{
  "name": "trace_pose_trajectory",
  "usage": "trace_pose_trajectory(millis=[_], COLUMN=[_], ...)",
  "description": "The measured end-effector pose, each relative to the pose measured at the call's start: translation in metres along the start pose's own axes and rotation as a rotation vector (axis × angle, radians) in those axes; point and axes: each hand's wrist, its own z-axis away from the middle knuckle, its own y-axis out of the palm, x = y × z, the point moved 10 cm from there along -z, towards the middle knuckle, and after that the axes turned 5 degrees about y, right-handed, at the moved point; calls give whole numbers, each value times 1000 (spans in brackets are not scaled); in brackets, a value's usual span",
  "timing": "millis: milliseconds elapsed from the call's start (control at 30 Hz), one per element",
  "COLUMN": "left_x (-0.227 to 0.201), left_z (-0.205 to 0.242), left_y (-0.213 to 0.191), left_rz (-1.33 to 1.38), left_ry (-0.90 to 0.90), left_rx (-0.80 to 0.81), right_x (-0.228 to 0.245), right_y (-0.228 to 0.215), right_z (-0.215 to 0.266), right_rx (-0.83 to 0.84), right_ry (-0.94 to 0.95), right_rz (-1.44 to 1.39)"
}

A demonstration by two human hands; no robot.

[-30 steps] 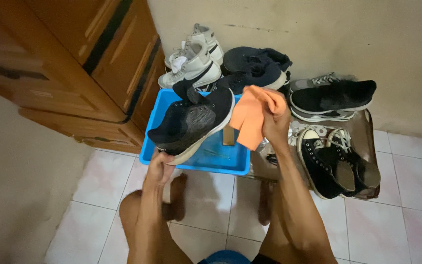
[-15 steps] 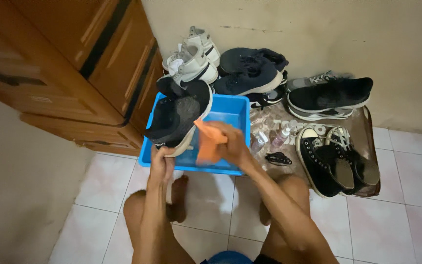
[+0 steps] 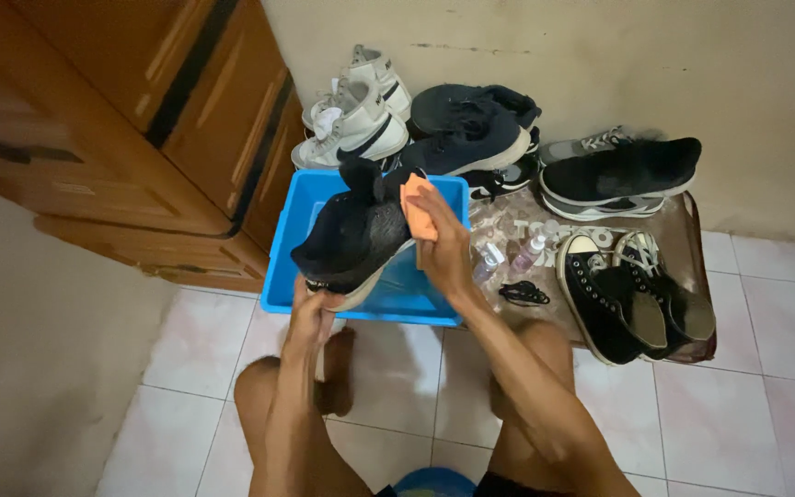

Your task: The person cleans a shoe by hand using a small brush, a cloth, and a solution from a blue tray.

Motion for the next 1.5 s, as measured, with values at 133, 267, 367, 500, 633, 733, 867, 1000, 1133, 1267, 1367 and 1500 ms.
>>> trace_pose_trajectory(millis=[133, 267, 367, 500, 633, 733, 867, 1000, 1133, 1267, 1367, 1500], left_x=[-26, 1, -7, -15, -34, -10, 29, 31, 3, -65, -52, -14], left_z=[6, -6, -6, -11, 0, -7, -9, -18, -19, 9, 15, -6], left_y=[48, 25, 38, 29, 48, 53, 59, 44, 37, 96, 90, 49], left_rz=[-48, 5, 58, 134, 119, 172, 123, 145, 175, 109, 24, 28], left_ry=[36, 162, 207, 212, 145, 139, 68, 133, 267, 341, 307, 259], left_rx=[48, 16, -31, -109, -183, -75, -50, -125, -255, -288, -307, -361], right_x=[17, 33, 50, 33, 41, 7, 7, 1, 39, 17, 35, 78], right_y=[17, 34, 36, 38, 0, -14, 16, 55, 52, 51, 40, 42], right_z=[16, 39, 45, 40, -4, -3, 11, 38, 43, 41, 37, 49], right_rx=[58, 96, 93, 143, 3, -191, -206, 6, 133, 187, 85, 93], right_ry=[22, 55, 31, 95, 121, 29, 186, 52, 38, 89, 42, -69], right_rz=[37, -123, -197, -359, -338, -140, -595, -329, -441, -476, -377, -296])
